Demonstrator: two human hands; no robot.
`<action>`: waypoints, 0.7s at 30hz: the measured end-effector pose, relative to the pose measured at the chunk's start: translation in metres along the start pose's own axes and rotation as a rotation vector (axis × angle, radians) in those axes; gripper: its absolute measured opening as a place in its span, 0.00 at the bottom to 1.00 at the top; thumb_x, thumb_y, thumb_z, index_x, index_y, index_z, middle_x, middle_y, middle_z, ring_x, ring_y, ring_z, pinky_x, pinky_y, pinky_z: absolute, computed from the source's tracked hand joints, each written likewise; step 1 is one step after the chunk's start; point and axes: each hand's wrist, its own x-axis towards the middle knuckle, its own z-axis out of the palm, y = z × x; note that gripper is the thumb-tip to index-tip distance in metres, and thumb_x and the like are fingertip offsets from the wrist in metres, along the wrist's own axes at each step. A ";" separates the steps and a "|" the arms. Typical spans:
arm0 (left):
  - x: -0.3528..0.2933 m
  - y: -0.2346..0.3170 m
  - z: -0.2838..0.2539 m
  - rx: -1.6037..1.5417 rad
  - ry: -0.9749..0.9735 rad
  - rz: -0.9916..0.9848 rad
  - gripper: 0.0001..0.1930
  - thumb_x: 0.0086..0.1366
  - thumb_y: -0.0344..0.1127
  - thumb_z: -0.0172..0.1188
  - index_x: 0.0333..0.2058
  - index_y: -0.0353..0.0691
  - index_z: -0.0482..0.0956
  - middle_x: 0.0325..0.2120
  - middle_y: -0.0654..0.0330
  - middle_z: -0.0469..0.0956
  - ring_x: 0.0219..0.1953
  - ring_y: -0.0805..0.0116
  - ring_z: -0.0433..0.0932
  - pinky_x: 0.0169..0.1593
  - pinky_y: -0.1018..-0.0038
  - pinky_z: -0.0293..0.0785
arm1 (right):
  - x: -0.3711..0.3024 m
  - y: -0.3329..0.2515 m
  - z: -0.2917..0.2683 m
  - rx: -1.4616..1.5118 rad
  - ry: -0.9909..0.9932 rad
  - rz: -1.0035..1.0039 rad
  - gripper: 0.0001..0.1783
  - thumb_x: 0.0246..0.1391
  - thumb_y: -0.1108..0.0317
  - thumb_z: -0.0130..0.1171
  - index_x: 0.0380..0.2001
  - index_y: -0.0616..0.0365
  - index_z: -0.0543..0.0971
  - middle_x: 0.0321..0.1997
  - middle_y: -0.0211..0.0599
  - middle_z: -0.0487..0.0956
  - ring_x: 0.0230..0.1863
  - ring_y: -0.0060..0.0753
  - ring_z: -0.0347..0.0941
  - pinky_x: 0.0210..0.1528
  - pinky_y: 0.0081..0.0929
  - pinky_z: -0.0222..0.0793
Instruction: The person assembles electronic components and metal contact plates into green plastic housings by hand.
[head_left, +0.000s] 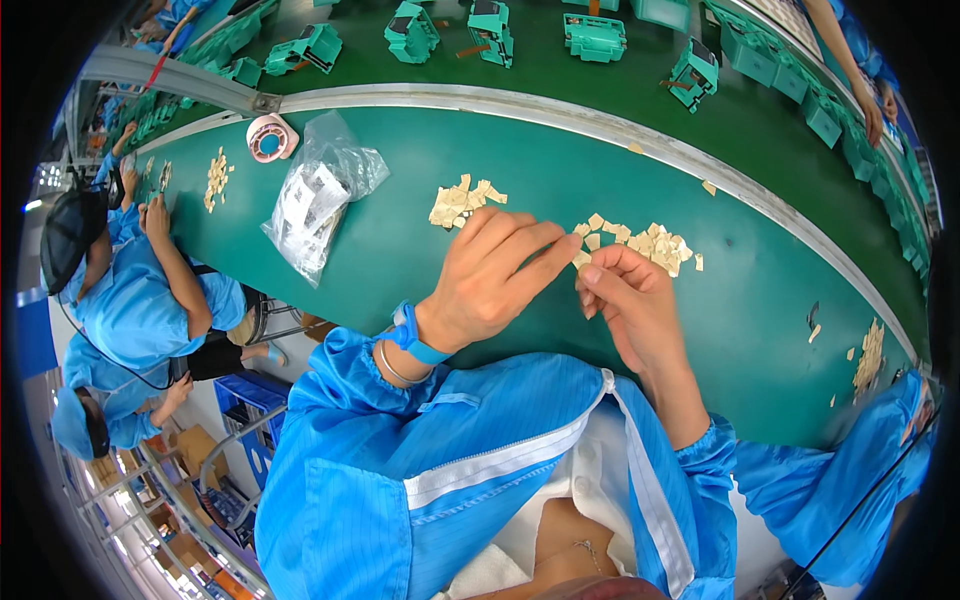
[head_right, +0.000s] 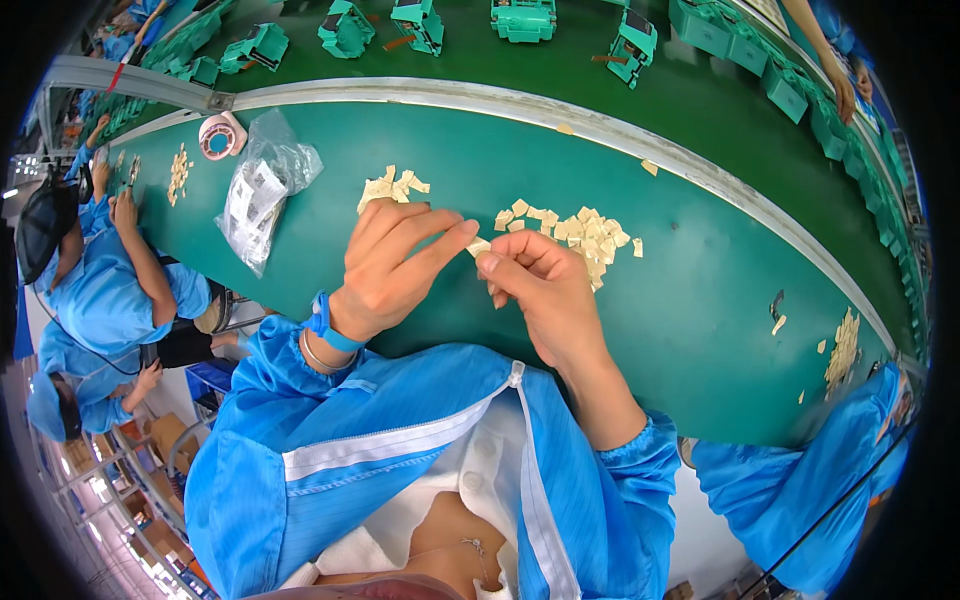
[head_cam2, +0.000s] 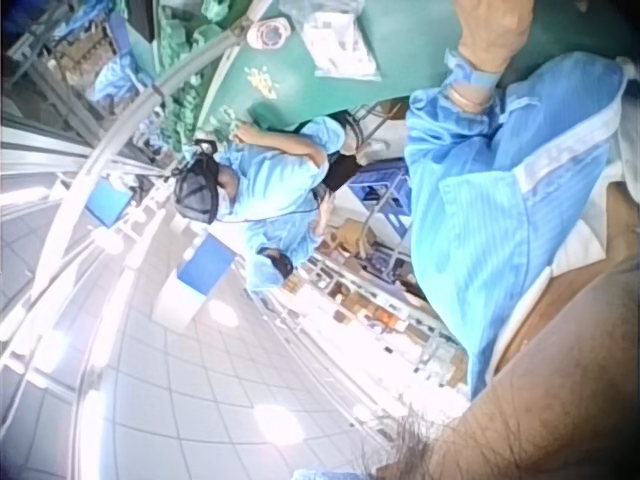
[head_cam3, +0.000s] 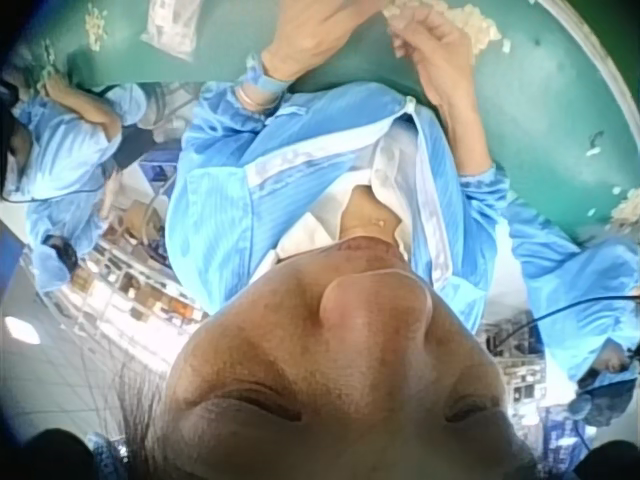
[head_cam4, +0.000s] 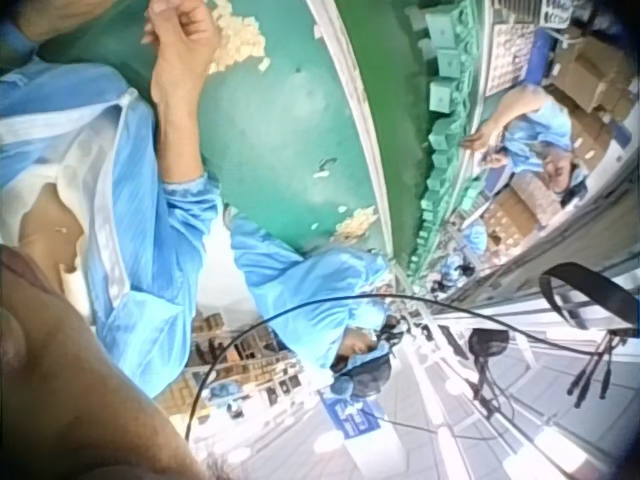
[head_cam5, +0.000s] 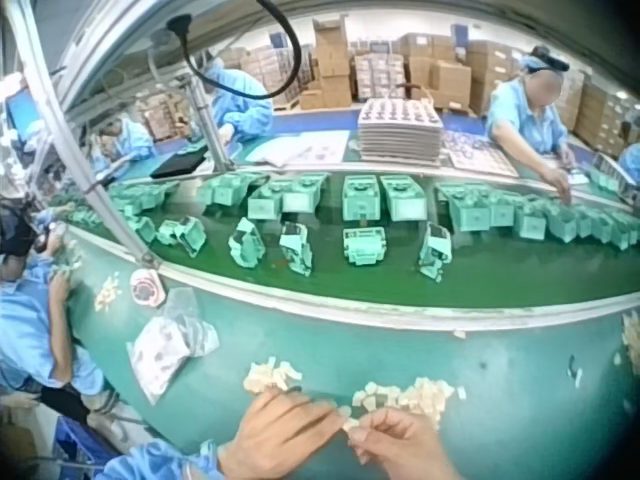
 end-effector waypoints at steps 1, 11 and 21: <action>0.002 0.001 -0.001 -0.048 0.003 0.030 0.15 0.43 0.27 0.62 0.35 0.35 0.80 0.30 0.58 0.78 0.30 0.66 0.74 0.32 0.72 0.67 | -0.002 -0.004 0.001 -0.076 -0.003 -0.046 0.07 0.52 0.70 0.61 0.32 0.61 0.77 0.26 0.28 0.76 0.26 0.16 0.68 0.27 0.15 0.63; 0.006 0.018 0.001 -0.329 0.037 -0.051 0.11 0.44 0.20 0.65 0.29 0.32 0.78 0.27 0.55 0.79 0.28 0.63 0.77 0.31 0.74 0.71 | -0.019 -0.006 0.005 -0.286 0.076 -0.381 0.06 0.48 0.78 0.62 0.31 0.64 0.77 0.29 0.32 0.77 0.28 0.18 0.70 0.31 0.15 0.66; 0.008 0.026 -0.001 -0.573 -0.021 -0.181 0.08 0.48 0.21 0.65 0.30 0.33 0.79 0.25 0.56 0.79 0.26 0.63 0.76 0.29 0.74 0.71 | -0.018 -0.006 -0.007 -0.707 0.050 -0.939 0.08 0.42 0.82 0.63 0.29 0.64 0.79 0.30 0.38 0.77 0.28 0.28 0.72 0.29 0.21 0.67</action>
